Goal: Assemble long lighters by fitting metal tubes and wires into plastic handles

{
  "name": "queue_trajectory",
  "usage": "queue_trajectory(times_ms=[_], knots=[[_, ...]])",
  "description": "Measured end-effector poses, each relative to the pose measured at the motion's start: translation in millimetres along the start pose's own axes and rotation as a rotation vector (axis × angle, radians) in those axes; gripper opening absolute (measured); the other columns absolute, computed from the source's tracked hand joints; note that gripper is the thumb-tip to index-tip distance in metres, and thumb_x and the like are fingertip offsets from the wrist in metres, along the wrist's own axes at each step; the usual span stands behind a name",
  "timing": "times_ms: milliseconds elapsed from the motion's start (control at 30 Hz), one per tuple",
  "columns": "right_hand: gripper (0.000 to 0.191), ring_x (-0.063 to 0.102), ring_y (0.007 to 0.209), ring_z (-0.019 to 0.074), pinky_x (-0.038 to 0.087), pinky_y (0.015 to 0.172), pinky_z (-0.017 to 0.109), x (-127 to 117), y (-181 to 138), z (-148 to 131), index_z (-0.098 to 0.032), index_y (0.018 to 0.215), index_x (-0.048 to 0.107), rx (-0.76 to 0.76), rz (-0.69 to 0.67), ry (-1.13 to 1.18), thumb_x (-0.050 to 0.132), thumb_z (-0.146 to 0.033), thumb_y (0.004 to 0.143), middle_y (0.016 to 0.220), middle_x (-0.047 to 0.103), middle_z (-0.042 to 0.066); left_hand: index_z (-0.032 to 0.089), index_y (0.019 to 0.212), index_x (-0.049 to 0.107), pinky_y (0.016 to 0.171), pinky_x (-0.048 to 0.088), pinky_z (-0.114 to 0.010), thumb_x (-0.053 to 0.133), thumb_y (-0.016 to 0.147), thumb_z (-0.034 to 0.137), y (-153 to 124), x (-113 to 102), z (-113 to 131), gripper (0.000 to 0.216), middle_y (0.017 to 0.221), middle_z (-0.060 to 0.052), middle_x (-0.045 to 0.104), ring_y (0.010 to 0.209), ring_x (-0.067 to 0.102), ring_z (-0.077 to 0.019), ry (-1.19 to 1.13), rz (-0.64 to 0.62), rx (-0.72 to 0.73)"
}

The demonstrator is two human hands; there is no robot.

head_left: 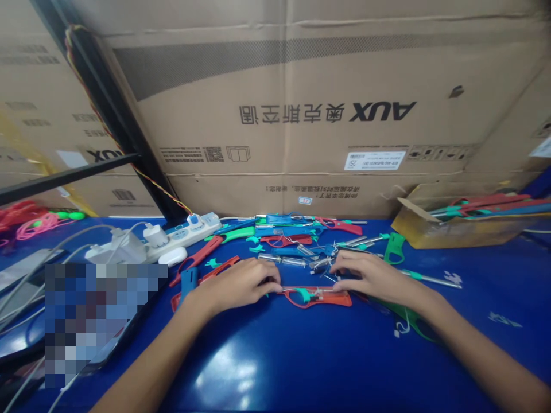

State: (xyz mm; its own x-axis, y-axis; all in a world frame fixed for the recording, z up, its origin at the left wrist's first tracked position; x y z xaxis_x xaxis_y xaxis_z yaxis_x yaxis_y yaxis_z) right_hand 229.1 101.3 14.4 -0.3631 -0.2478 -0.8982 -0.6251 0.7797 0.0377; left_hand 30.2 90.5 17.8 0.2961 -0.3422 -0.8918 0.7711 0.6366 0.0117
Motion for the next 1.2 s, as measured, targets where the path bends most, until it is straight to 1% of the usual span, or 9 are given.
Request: queue_trajectory(times_ms=[200,367,533,600,767,933,1100,1200], knots=[[0.039,0.060,0.088,0.0196,0.043,0.075,0.032,1,0,-1,-0.025,0.106,0.068,-0.008,-0.001,-0.008,0.058,-0.060,0.092,0.100,0.063,0.002,0.021,0.096,0.062,0.073,0.040,-0.026,0.058,0.100,0.032,1,2,0,0.013,0.095,0.000,0.067,0.085,0.060,-0.0144,-0.064,0.027,0.014],[0.039,0.061,0.087,0.0197,0.044,0.076,0.032,1,0,0,-0.025,0.106,0.069,-0.005,0.001,0.005,0.059,-0.060,0.091,0.100,0.064,0.003,0.021,0.094,0.063,0.074,0.041,-0.025,0.057,0.101,0.030,2,4,1,0.013,0.095,0.000,0.066,0.086,0.060,-0.0142,-0.076,0.024,0.037],[0.040,0.061,0.087,0.0199,0.045,0.077,0.033,0,-1,-4,-0.024,0.106,0.069,-0.010,-0.006,0.008,0.058,-0.060,0.092,0.100,0.064,0.004,0.021,0.096,0.064,0.076,0.042,-0.026,0.056,0.102,0.031,4,4,4,0.015,0.096,-0.001,0.067,0.087,0.061,-0.0148,-0.083,0.037,0.058],[0.040,0.061,0.086,0.0199,0.046,0.077,0.033,0,-1,-6,-0.024,0.105,0.069,-0.015,-0.014,0.008,0.057,-0.060,0.092,0.100,0.063,0.004,0.021,0.099,0.064,0.077,0.043,-0.027,0.055,0.102,0.032,4,5,4,0.015,0.096,-0.001,0.067,0.088,0.062,-0.0152,-0.086,0.044,0.062],[0.039,0.061,0.086,0.0200,0.046,0.077,0.034,1,-1,-7,-0.024,0.104,0.070,-0.022,-0.008,0.020,0.057,-0.059,0.092,0.100,0.064,0.004,0.022,0.113,0.064,0.082,0.045,-0.029,0.053,0.103,0.032,4,2,9,0.018,0.105,-0.004,0.068,0.095,0.062,-0.0178,-0.084,0.068,0.086],[0.040,0.061,0.087,0.0200,0.046,0.078,0.034,0,-1,-6,-0.024,0.105,0.069,-0.012,-0.012,0.008,0.057,-0.060,0.092,0.101,0.064,0.004,0.022,0.112,0.068,0.084,0.046,-0.028,0.051,0.104,0.033,2,1,12,0.021,0.104,-0.004,0.067,0.096,0.063,-0.0173,-0.072,0.021,0.091],[0.042,0.061,0.088,0.0207,0.046,0.078,0.034,-2,-2,-6,-0.024,0.107,0.069,-0.005,-0.008,-0.020,0.055,-0.061,0.093,0.101,0.064,0.004,0.026,0.115,0.069,0.084,0.047,-0.027,0.062,0.098,0.039,1,5,7,0.023,0.109,-0.002,0.067,0.098,0.063,-0.0175,-0.115,-0.038,0.044],[0.042,0.062,0.088,0.0212,0.047,0.079,0.035,-2,-3,-8,-0.024,0.107,0.069,-0.011,-0.006,-0.041,0.053,-0.061,0.094,0.102,0.064,0.005,0.026,0.113,0.070,0.083,0.048,-0.027,0.064,0.097,0.037,0,7,4,0.021,0.108,-0.002,0.068,0.095,0.064,-0.0172,-0.121,-0.050,0.033]])
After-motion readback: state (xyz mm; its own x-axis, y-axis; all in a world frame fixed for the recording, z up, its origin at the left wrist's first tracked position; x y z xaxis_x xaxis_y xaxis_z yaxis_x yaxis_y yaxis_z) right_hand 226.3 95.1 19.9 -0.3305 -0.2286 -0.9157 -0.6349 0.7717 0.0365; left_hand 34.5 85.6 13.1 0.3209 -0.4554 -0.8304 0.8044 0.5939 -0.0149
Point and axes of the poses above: each hand's wrist, its own y-axis towards the middle knuckle, its own x-axis out of the palm, z = x × y, the point moved 9 cm from there along y, towards the middle knuckle
